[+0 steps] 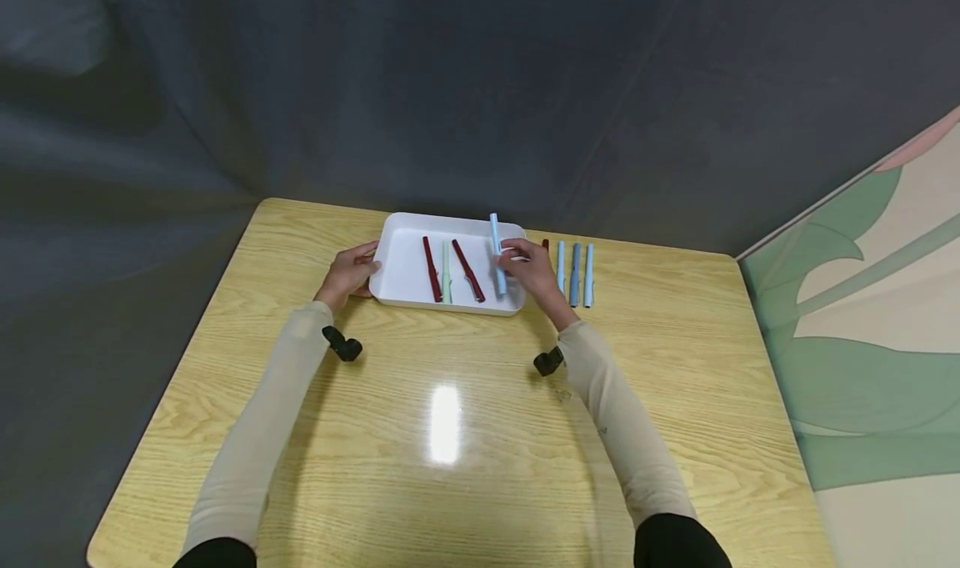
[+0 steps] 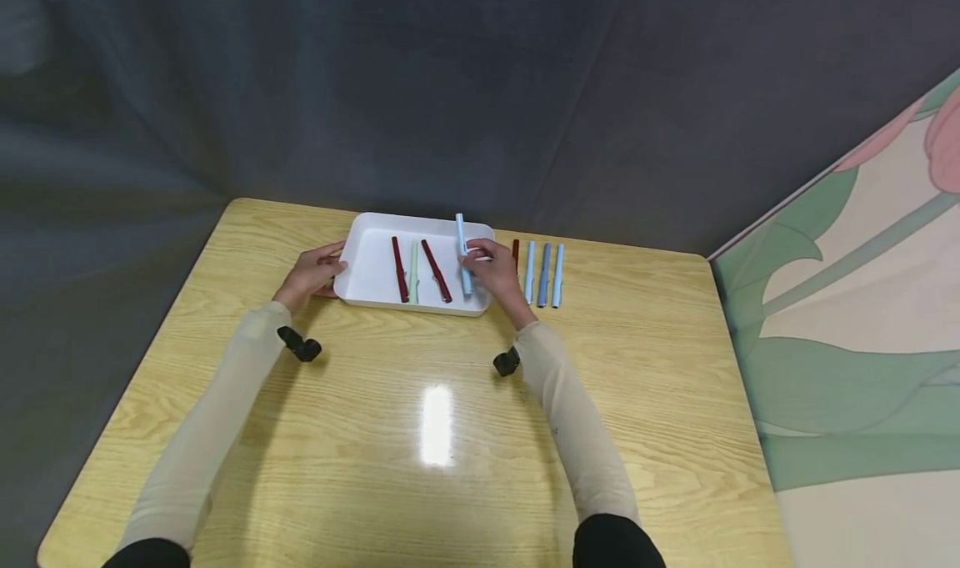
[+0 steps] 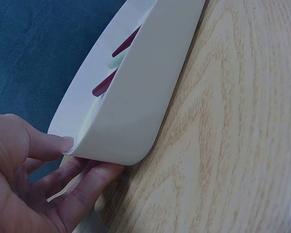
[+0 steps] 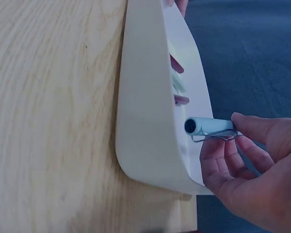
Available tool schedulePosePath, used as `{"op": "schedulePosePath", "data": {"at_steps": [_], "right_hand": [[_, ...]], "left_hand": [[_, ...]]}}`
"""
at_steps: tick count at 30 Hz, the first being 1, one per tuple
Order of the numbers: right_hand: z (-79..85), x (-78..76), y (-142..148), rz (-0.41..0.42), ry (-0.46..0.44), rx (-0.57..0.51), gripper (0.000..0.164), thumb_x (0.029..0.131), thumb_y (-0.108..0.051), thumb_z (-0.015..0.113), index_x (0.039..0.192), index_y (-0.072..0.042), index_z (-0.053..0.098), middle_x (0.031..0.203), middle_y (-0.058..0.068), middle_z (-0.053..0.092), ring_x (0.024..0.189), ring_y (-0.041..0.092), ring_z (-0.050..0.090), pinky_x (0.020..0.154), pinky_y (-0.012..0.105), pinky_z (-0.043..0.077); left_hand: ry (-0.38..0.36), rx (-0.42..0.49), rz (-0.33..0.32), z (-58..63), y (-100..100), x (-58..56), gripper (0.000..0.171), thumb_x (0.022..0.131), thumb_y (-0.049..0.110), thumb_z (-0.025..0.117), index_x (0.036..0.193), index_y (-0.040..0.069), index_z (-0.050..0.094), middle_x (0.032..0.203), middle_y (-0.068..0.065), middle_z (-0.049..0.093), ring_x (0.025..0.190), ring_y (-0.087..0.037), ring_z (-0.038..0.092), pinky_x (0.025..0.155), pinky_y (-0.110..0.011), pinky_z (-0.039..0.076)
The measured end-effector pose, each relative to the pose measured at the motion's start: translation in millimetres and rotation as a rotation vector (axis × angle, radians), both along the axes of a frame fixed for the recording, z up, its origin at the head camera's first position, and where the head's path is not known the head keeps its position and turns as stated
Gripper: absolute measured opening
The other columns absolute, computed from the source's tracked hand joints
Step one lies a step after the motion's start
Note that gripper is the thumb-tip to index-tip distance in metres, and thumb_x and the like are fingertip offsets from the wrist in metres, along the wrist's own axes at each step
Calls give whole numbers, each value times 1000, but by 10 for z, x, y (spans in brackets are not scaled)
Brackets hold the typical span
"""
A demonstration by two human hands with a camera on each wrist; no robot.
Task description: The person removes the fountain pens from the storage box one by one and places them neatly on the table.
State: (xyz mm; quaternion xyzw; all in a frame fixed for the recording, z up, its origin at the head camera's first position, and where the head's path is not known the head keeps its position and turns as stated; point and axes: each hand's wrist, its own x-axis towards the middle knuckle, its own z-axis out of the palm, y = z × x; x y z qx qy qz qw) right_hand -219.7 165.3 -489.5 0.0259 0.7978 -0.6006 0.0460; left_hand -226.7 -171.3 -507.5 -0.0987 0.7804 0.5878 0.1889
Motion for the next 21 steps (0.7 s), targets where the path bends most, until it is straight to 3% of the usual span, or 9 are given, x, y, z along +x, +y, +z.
{"op": "schedulePosePath", "data": {"at_steps": [3,5,11,16,21], "right_hand": [[29,-6,39,-13,11,1,32,97,-3,72,127,7,68,101,14,70,79,10,65,90,50,60],[42,-8,64,-26,23,-3,31,97,-2,72,126,8,68,101,15,69,78,11,65,88,51,60],[25,-14,162,-52,24,11,31,97,-3,73,124,9,68,94,6,69,72,6,66,71,28,62],[21,2,259,-70,12,-8,33,98,-4,72,128,9,67,88,-4,66,72,7,67,83,44,63],[49,20,350,-73,-10,-6,35,99,-5,70,130,10,64,93,0,64,75,10,66,91,53,60]], "left_hand": [[1,3,1,1,-2,1,56,109,12,52,163,18,40,155,-22,50,123,-37,60,59,-22,54],[7,5,-2,-2,-4,3,56,109,12,52,163,18,40,155,-23,50,124,-37,59,59,-22,55],[19,3,-3,-17,-25,14,56,109,11,52,163,16,40,154,-24,49,122,-37,59,58,-23,54],[19,0,-2,-27,-25,24,56,109,12,52,163,17,40,153,-24,50,119,-35,60,58,-22,55],[20,0,-4,-30,-13,21,56,109,13,52,163,17,39,154,-23,50,118,-34,60,58,-22,55]]}}
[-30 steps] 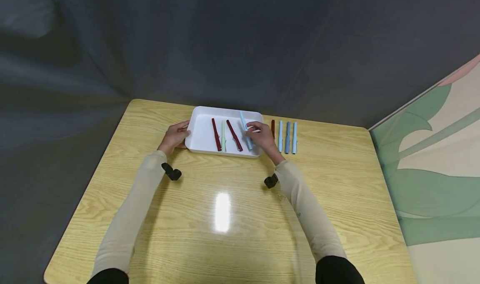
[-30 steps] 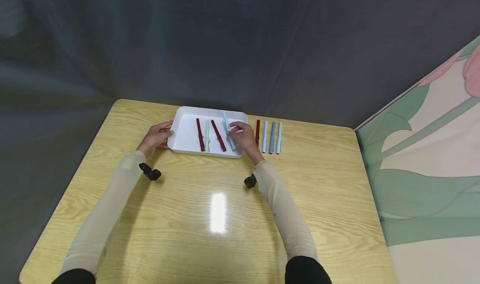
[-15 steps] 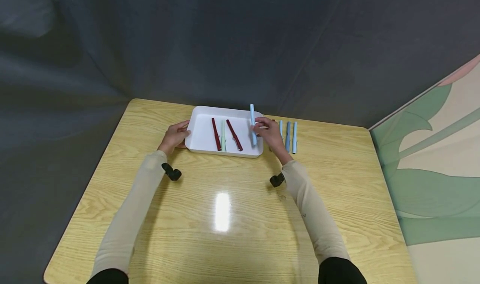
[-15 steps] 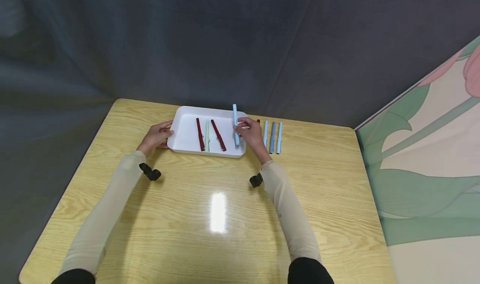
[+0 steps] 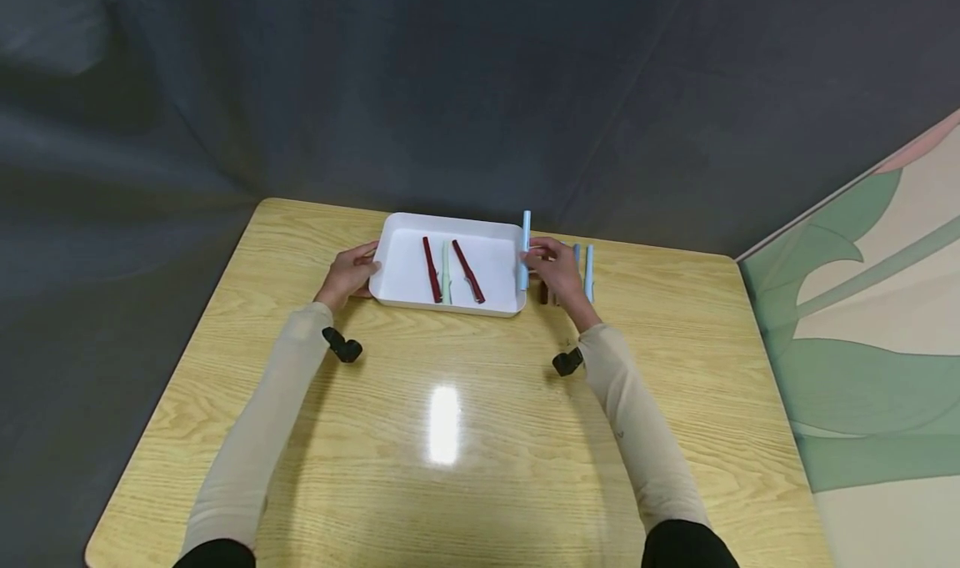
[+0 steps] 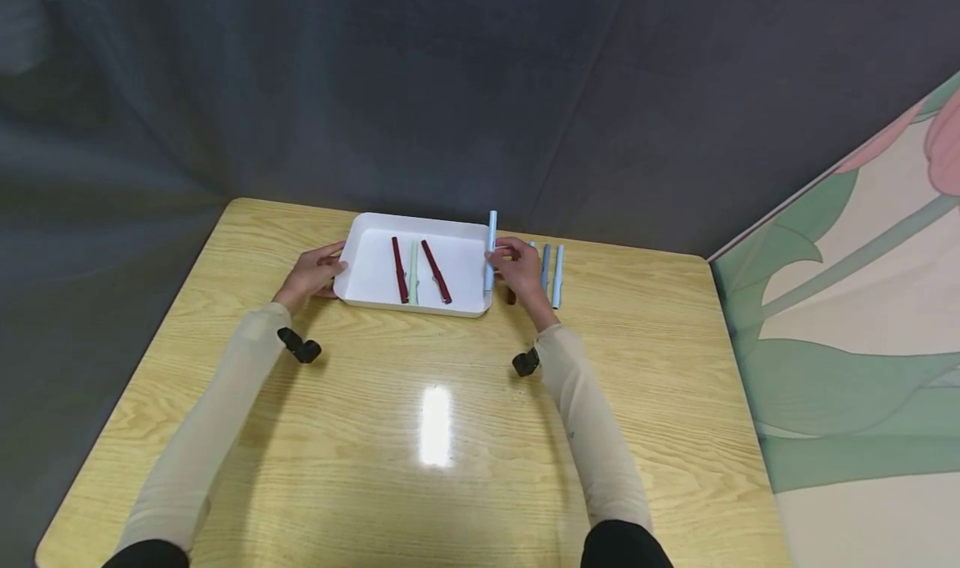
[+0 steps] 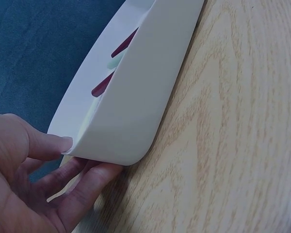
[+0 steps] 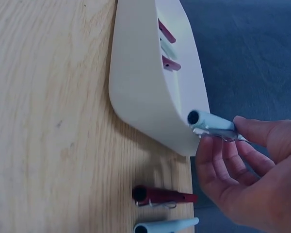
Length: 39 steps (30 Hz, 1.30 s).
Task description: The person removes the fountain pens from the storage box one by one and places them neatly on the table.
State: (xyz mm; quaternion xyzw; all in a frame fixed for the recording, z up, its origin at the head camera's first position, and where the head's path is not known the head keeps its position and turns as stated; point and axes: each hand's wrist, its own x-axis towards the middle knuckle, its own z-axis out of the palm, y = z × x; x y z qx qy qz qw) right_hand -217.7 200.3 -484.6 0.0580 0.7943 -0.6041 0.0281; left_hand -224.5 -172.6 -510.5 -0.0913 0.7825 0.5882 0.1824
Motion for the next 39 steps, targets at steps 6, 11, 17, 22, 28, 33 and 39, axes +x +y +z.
{"op": "schedulePosePath", "data": {"at_steps": [6,11,17,22,28,33,39], "right_hand": [[48,38,69,-17,-46,22,37,101,-10,69,133,8,63,102,7,63,70,8,65,91,55,60],[36,47,108,-73,-36,6,35,100,-5,69,130,12,63,104,13,65,70,7,66,80,38,64],[-18,46,151,-99,-49,48,34,99,-4,69,129,13,64,93,4,64,71,9,68,78,35,64],[-54,20,222,-108,-53,54,32,100,-3,68,127,13,64,89,0,63,69,7,65,67,24,60],[-83,6,359,-122,-73,71,33,99,-4,68,127,14,64,81,-7,64,62,2,63,61,19,57],[-59,40,477,-127,-82,101,35,100,-5,67,130,13,64,86,-2,66,63,4,65,64,22,59],[-46,74,617,-124,-106,122,36,103,-7,64,133,12,62,93,4,66,70,7,66,66,22,59]], "left_hand": [[0,-5,-1,10,0,5,56,109,13,51,163,18,40,154,-23,49,120,-35,59,59,-22,54],[1,-2,-2,19,-8,14,56,109,13,52,163,18,39,154,-23,49,118,-35,60,59,-21,54],[1,0,-2,22,8,11,56,109,13,52,163,17,40,153,-24,49,117,-34,60,59,-22,54],[-1,5,-6,41,26,18,56,109,13,51,164,17,39,154,-24,49,118,-35,61,59,-21,54],[-4,7,3,37,30,9,56,109,13,52,163,18,39,154,-23,49,120,-36,60,58,-21,54],[-6,6,3,34,23,8,56,109,13,52,163,18,39,154,-23,50,119,-36,61,58,-21,54],[-8,31,-10,15,-11,-7,58,108,11,53,164,15,39,154,-24,50,115,-33,62,58,-21,55]]}}
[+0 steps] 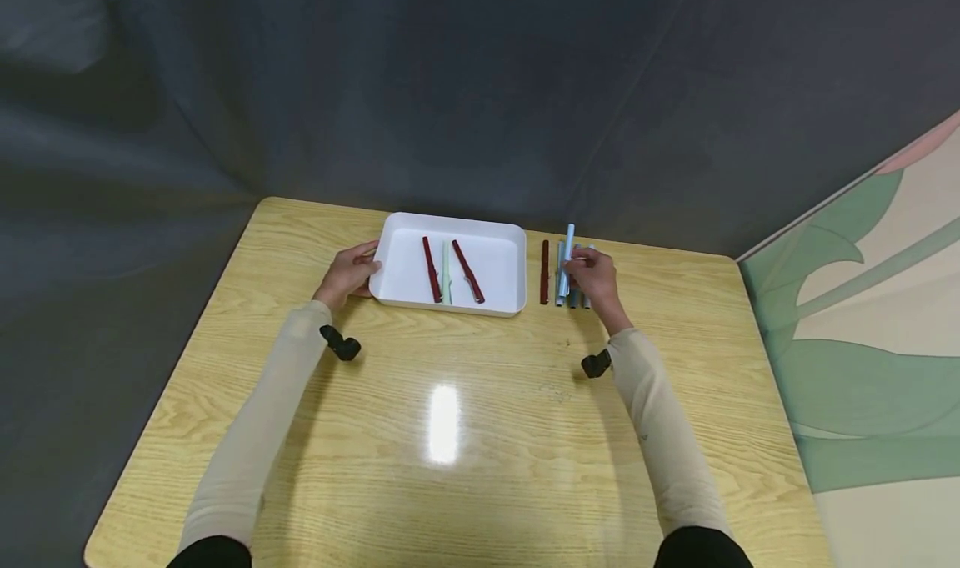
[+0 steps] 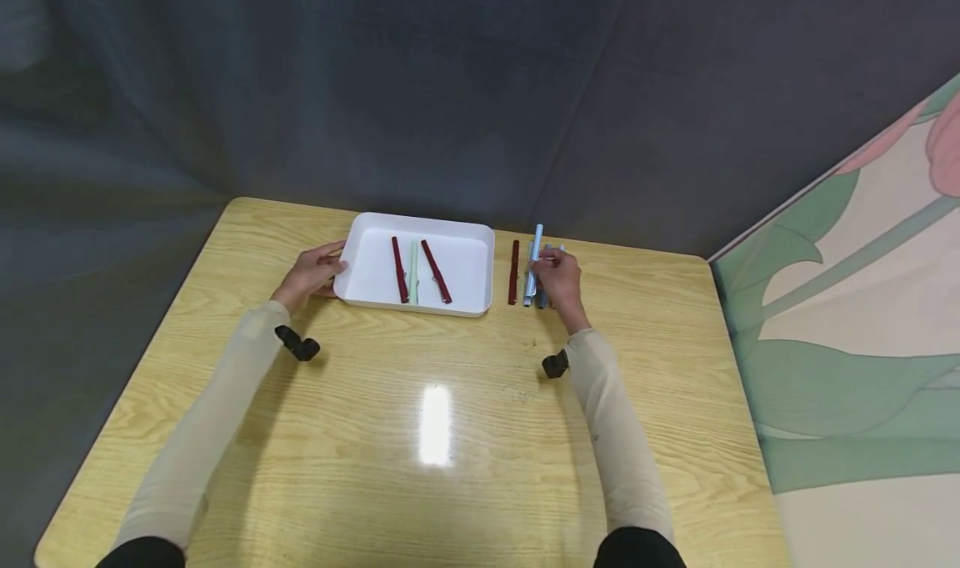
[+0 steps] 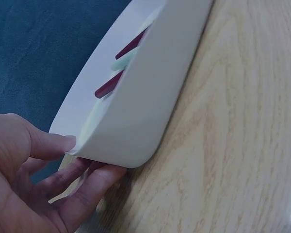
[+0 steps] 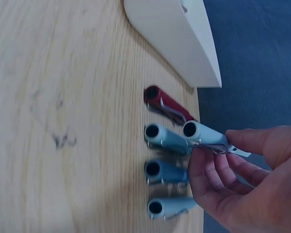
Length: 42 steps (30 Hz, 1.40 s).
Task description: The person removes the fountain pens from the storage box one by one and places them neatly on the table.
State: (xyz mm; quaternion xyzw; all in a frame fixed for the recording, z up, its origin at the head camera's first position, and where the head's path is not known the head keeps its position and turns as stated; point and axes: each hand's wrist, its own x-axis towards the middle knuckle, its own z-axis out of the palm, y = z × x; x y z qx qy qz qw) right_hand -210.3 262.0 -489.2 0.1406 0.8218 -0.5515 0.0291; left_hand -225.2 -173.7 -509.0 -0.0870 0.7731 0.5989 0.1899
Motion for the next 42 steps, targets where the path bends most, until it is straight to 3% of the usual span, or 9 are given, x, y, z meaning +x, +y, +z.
{"op": "schedulePosePath", "data": {"at_steps": [8,14,17,20,26,28,33,42], "right_hand": [[-6,23,166,-20,-18,8,36,102,-10,66,132,11,62,98,6,67,77,11,68,67,22,59],[-1,54,278,-24,-9,-1,38,103,-10,64,135,11,60,112,21,69,79,12,69,66,21,58],[-14,74,346,-34,-2,-5,39,104,-9,62,136,12,59,117,24,69,77,9,67,65,19,57],[-29,90,419,-45,2,5,38,104,-8,61,136,11,59,112,21,70,76,8,68,65,19,57],[-40,109,529,-62,-10,27,37,104,-9,62,136,10,61,97,3,69,78,9,67,70,23,59],[-42,113,557,-67,-22,33,38,104,-10,62,136,9,61,100,5,69,78,9,67,71,24,59],[-55,115,618,-63,-50,54,40,105,-12,62,138,9,60,115,22,69,75,6,67,71,25,60],[-101,116,665,-45,-33,92,35,102,-5,63,130,15,63,97,20,74,62,4,66,62,25,59]], "left_hand": [[-51,48,-15,7,-52,-45,62,107,8,57,165,13,35,158,-23,47,130,-40,59,63,-24,58],[-78,46,-7,20,-88,-68,63,106,7,58,165,12,35,161,-21,45,136,-41,55,71,-27,61],[-57,35,-16,34,-103,-51,64,106,7,58,165,12,34,161,-20,45,136,-40,55,73,-27,60],[-14,34,-26,29,-109,-33,65,104,6,59,165,11,35,161,-20,45,136,-41,56,76,-28,60],[50,83,-15,26,-122,-4,66,103,3,59,164,9,35,162,-22,43,143,-39,48,101,-38,54],[44,88,-13,27,-124,-5,66,103,3,59,164,10,35,163,-21,42,142,-40,49,99,-38,55],[15,61,-12,21,-131,-19,65,104,5,58,165,11,35,163,-20,42,138,-42,53,79,-30,59],[-5,71,-9,37,-133,1,65,105,5,57,165,14,35,163,-19,43,139,-41,53,86,-36,60]]}}
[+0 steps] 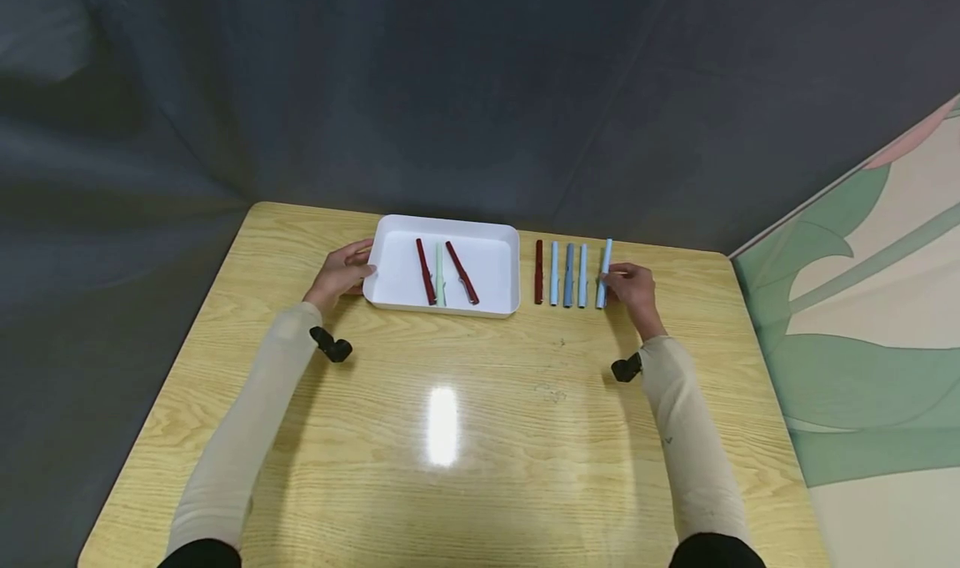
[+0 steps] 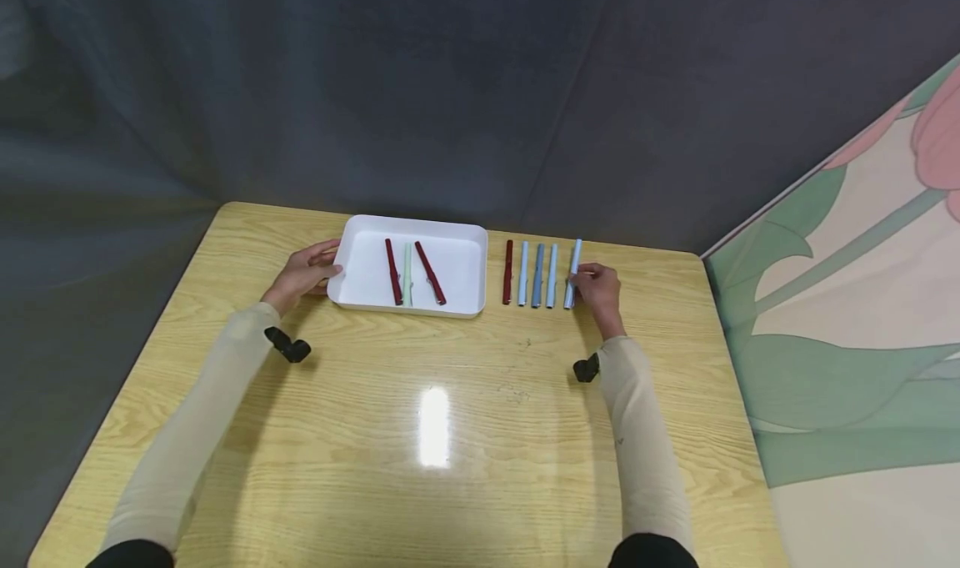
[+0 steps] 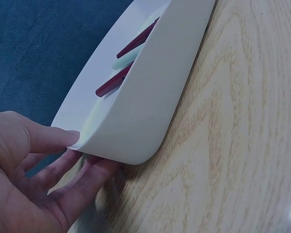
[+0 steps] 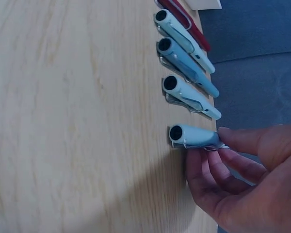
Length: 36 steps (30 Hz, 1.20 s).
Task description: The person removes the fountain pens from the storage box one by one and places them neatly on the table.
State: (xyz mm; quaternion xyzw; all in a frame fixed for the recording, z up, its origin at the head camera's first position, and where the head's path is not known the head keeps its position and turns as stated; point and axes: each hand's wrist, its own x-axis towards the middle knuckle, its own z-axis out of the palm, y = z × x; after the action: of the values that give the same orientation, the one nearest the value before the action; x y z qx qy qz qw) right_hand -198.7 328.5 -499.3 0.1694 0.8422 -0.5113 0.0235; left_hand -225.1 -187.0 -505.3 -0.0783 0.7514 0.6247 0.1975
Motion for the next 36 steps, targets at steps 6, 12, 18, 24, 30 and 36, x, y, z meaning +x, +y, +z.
{"op": "schedulePosePath", "data": {"at_steps": [6,12,18,24,30,36], "right_hand": [[-11,-3,-54,18,2,83,34,101,-8,66,128,13,67,116,35,71,61,4,66,62,23,56],[-7,-21,-101,48,6,241,33,101,-10,68,125,11,70,118,33,71,77,20,73,59,17,49],[2,-37,-138,35,-21,271,33,101,-14,69,124,9,71,118,32,70,78,20,70,59,17,47],[-6,-41,-148,40,-31,257,35,103,-17,68,127,8,70,121,30,69,88,25,68,63,19,46],[-25,-45,-162,33,-29,260,36,106,-19,60,128,8,68,122,30,68,99,39,68,67,25,49],[-67,-88,-206,18,113,254,47,110,-20,54,148,7,53,149,32,51,134,46,54,107,54,49]], "left_hand": [[-9,3,6,-7,6,-2,65,105,5,57,165,15,35,163,-18,44,139,-41,53,94,-42,58],[-16,1,19,-12,18,-20,65,105,3,57,165,16,37,163,-18,44,139,-41,53,102,-51,54],[-16,1,29,-23,16,-40,63,105,4,57,164,16,38,162,-18,45,138,-40,54,97,-46,57],[-20,1,34,-43,0,-54,64,105,6,58,164,18,38,162,-17,45,138,-38,54,92,-40,59],[-17,11,27,-47,6,-30,63,106,7,58,164,20,38,162,-17,45,139,-39,54,99,-47,56],[-21,17,38,-38,18,-1,64,106,6,58,164,21,38,163,-16,44,140,-39,52,103,-49,54]]}}
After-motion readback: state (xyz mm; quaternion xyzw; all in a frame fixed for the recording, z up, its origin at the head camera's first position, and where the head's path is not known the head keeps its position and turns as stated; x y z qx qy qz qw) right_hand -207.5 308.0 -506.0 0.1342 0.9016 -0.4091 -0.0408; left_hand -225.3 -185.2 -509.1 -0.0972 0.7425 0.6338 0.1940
